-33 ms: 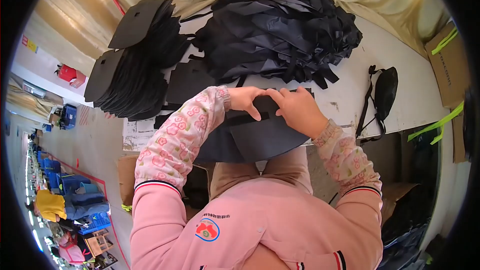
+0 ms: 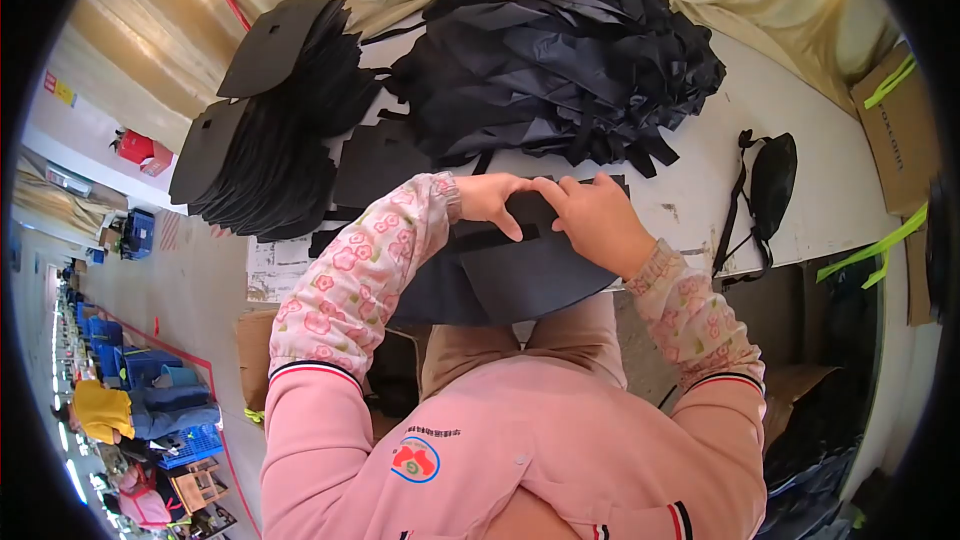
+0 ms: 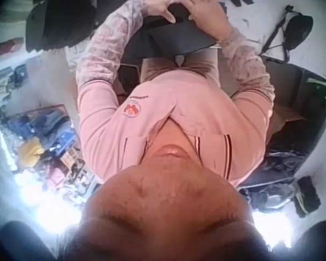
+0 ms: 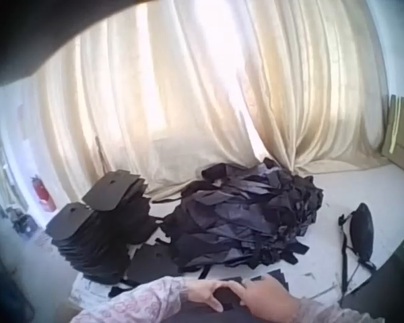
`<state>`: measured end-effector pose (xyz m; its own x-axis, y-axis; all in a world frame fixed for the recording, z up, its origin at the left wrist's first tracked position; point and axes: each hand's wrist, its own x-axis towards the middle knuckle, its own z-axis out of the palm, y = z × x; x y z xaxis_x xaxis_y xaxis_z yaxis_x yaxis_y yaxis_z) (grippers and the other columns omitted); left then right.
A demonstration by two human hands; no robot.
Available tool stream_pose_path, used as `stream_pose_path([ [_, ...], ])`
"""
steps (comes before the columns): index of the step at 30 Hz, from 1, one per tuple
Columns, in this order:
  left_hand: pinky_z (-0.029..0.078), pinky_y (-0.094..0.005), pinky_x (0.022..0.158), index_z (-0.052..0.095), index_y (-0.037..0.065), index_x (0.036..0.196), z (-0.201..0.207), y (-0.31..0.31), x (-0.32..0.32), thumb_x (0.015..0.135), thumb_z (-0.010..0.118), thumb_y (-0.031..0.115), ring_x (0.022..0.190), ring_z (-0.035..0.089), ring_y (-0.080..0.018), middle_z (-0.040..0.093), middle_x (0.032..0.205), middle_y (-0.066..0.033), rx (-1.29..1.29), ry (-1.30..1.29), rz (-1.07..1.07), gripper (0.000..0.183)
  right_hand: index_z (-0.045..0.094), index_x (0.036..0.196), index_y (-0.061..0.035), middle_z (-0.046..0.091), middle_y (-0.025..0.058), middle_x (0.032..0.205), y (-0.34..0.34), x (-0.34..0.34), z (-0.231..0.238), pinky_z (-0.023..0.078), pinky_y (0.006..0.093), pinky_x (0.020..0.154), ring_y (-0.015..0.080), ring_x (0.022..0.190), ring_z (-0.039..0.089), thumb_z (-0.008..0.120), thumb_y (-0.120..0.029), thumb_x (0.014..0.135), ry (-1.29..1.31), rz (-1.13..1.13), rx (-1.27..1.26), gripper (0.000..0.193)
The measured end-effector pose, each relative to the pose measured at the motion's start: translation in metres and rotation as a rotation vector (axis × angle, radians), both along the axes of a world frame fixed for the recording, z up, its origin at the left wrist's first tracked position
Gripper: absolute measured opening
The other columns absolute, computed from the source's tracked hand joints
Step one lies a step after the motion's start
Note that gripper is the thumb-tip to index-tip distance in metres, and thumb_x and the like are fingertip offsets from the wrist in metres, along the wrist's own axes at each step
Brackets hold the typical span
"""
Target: The recorder is inspecting, folding, and sorting black fabric/foam components and placing them into cardboard boxes at a factory workstation.
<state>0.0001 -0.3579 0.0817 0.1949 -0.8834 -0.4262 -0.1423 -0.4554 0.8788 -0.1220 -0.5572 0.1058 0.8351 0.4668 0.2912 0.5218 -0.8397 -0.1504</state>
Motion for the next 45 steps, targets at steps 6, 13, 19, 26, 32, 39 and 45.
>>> stream_pose_path([
  [6, 0.041, -0.0276, 0.101, 0.050, 0.004, 0.134, -0.005, 0.006, -0.002, 0.072, 0.078, -0.001, 0.112, 0.053, -0.0115, 0.060, 0.124, -0.0024, -0.098, 0.173, 0.076, 0.068, 0.053, 0.122, -0.0114, 0.058, 0.0044, 0.080, 0.007, -0.004, -0.001, 0.041, 0.0364, 0.069, 0.0222, 0.066, 0.061, 0.063, -0.012, 0.081, -0.100, -0.050, -0.094, 0.042],
  [13, 0.037, -0.0288, 0.105, 0.047, 0.006, 0.137, -0.005, -0.003, -0.001, 0.073, 0.077, 0.000, 0.120, 0.050, -0.0132, 0.055, 0.132, -0.0032, -0.091, 0.007, 0.065, 0.071, 0.053, 0.121, -0.0098, 0.061, 0.0065, 0.084, 0.006, -0.005, -0.004, 0.041, 0.0376, 0.071, 0.0246, 0.070, 0.064, 0.068, -0.009, 0.076, -0.022, -0.119, -0.099, 0.047],
  [19, 0.038, -0.0363, 0.106, 0.047, 0.006, 0.135, -0.010, -0.006, -0.019, 0.076, 0.078, 0.014, 0.124, 0.051, -0.0278, 0.055, 0.133, -0.0134, -0.216, -0.680, 0.335, 0.067, 0.053, 0.126, -0.0138, 0.062, 0.0061, 0.091, -0.011, 0.013, -0.023, 0.043, 0.0388, 0.077, 0.0270, 0.081, 0.063, 0.078, -0.017, 0.073, 0.108, -0.234, -0.025, 0.058],
  [26, 0.018, -0.0585, 0.115, 0.037, 0.003, 0.145, -0.049, 0.017, -0.100, 0.079, 0.067, 0.055, 0.144, 0.025, -0.0346, 0.031, 0.153, -0.0177, -0.038, -1.251, 0.062, 0.089, 0.060, 0.114, -0.0118, 0.061, 0.0075, 0.098, -0.046, 0.033, -0.057, 0.044, 0.0410, 0.079, 0.0241, 0.101, 0.058, 0.078, -0.022, 0.075, 0.001, -0.268, 0.081, 0.045],
  [32, 0.010, -0.0605, 0.115, 0.030, 0.004, 0.150, -0.075, 0.021, -0.108, 0.083, 0.056, 0.064, 0.147, 0.020, -0.0332, 0.027, 0.156, -0.0162, 0.020, -1.246, 0.066, 0.093, 0.067, 0.100, -0.0063, 0.062, 0.0115, 0.101, -0.098, 0.085, -0.085, 0.049, 0.0370, 0.080, 0.0299, 0.094, 0.061, 0.074, -0.017, 0.079, 0.167, -0.376, 0.599, 0.025],
  [39, 0.011, -0.0609, 0.115, 0.031, 0.007, 0.150, -0.082, 0.023, -0.109, 0.084, 0.057, 0.062, 0.147, 0.019, -0.0319, 0.026, 0.157, -0.0146, 0.008, -1.216, 0.087, 0.090, 0.066, 0.110, -0.0070, 0.056, 0.0189, 0.123, -0.121, 0.159, -0.087, 0.046, 0.0418, 0.094, 0.0355, 0.113, 0.055, 0.070, -0.014, 0.081, -0.337, -0.571, 0.499, 0.030],
  [45, 0.013, -0.0588, 0.116, 0.034, 0.011, 0.148, -0.075, 0.033, -0.102, 0.084, 0.067, 0.051, 0.146, 0.020, -0.0358, 0.023, 0.157, -0.0181, -0.141, -1.070, 0.265, 0.083, 0.069, 0.103, 0.0006, 0.069, 0.0196, 0.099, -0.081, 0.168, -0.035, 0.050, 0.0418, 0.086, 0.0367, 0.097, 0.064, 0.066, -0.021, 0.083, -0.125, -0.222, 0.555, 0.030],
])
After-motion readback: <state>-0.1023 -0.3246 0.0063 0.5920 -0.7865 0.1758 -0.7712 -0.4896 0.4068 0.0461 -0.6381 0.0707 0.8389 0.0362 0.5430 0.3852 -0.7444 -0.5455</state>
